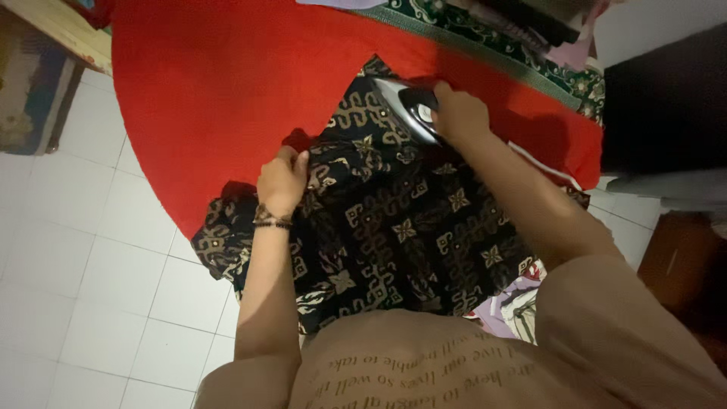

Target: The person irons a patterned black and gold garment on a red-covered table. They repeatedly smooth the fabric with their hands and move the iron across different sections, including the sleeves and body, to remove wrinkles.

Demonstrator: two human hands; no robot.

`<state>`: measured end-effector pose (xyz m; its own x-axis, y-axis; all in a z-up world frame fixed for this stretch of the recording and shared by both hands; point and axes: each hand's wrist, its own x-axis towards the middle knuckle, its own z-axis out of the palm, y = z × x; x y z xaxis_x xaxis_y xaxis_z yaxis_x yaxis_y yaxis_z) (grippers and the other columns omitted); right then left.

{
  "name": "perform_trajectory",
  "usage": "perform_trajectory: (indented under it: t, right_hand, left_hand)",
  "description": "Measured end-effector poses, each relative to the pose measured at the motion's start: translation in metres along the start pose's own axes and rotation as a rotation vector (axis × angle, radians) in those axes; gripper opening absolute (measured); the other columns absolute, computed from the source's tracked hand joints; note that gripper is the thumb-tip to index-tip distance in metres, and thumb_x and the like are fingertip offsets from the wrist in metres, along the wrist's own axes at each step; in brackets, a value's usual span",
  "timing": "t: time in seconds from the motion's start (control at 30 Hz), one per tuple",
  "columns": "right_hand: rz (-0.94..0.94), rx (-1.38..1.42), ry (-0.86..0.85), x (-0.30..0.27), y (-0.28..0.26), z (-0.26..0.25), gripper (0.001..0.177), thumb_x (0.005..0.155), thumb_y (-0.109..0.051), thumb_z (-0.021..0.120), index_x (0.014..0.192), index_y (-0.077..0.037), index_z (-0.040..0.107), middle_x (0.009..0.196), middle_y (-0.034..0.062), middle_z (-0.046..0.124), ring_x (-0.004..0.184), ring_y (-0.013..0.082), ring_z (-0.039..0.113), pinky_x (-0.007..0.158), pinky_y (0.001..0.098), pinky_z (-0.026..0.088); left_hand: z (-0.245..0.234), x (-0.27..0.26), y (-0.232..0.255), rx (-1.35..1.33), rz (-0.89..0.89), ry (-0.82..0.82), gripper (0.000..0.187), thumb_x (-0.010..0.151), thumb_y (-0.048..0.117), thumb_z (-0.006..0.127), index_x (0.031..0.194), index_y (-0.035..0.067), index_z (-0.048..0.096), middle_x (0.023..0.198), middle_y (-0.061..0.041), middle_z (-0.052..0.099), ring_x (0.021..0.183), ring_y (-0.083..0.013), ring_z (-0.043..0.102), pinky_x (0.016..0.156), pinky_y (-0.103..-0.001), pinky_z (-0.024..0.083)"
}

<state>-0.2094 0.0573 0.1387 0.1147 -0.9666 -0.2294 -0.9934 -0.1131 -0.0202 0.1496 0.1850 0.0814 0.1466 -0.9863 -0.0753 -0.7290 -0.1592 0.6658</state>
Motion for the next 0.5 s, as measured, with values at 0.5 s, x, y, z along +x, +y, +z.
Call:
perform_trajectory:
  t: [0.5]
  right_hand:
    - [-0.022, 0.105, 0.081, 0.051, -0.027, -0.008, 0.026, 0.094, -0.017, 0.07, 0.115, -0.006, 0.06, 0.097, 0.0247, 0.074, 0.09, 0.0475, 0.072, 0.077, 0.0589, 0.056]
  left_hand:
    - [-0.02, 0.041, 0.017, 0.123, 0.065, -0.377, 0.079, 0.071, 0.068, 0.086, 0.113, 0.002, 0.075, 0.107, -0.022, 0.076, 0.1, -0.0421, 0.07, 0.085, -0.054, 0.052]
